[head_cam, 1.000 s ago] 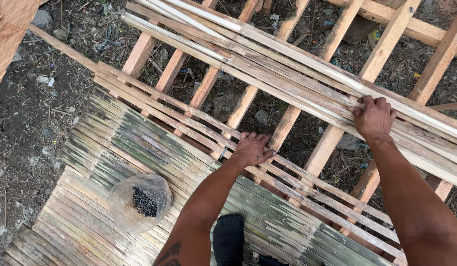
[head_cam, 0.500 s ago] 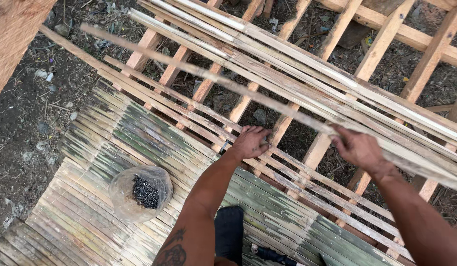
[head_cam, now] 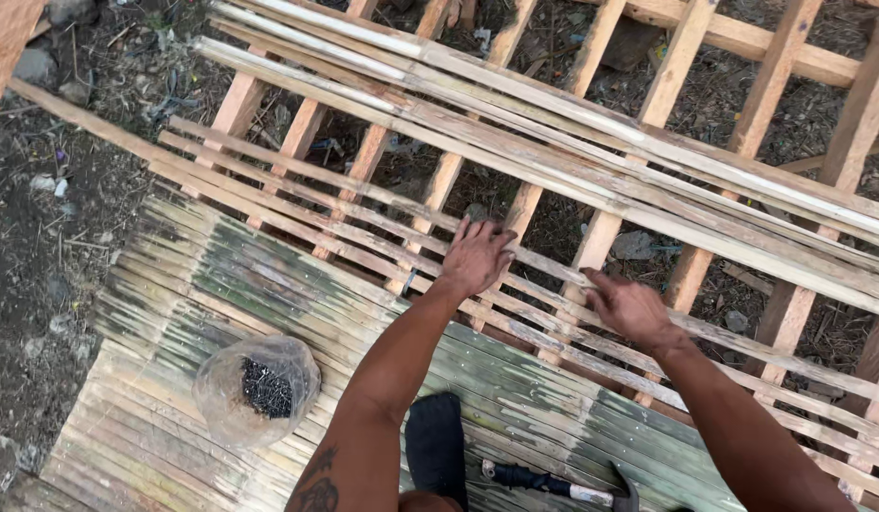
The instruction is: The person hammers nails into bamboo slats laid over a wooden frame, then positions a bundle of thin bamboo strips across the frame and continues nailing them in place. The work proceeds methodically along the frame, securing each strip with a hammer and nails from a nearby container.
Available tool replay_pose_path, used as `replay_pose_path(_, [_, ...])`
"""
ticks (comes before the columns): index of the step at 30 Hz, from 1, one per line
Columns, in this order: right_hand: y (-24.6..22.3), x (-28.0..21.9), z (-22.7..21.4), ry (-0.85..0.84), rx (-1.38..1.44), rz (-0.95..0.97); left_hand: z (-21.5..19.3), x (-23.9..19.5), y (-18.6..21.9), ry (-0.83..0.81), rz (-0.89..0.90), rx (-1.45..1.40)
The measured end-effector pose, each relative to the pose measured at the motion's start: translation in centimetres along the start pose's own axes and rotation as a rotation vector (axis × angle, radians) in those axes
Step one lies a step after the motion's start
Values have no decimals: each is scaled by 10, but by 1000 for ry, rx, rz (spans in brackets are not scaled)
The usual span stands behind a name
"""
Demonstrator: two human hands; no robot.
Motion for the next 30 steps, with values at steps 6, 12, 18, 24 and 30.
replay_pose_path(6, [-22,-7,-1,324,1,-233,11,6,-10,-214,-124,-111])
replay_pose_path(12, [-22,7,-72,572,152,-232,8,16,-10,-165,-106,9])
replay_pose_path(18, [-4,35,-135,559,325,-64,12,16,-7,-150,-103,64])
replay_pose_path(24, [-18,56,-142,706,-47,-224,6,19,-9,-183,-118,58])
replay_pose_path(30, [-6,80,-124,684,-239,-154,6,17,-7,-219,-122,46])
Point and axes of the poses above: each hand's wrist, its own x-axis towards the middle knuckle, its own z-axis out of the palm, y = z × x, the point moved 6 cm from there along x, towards the middle knuckle, and after that the axes turned 14 degrees about -y, right-handed, at the moved point
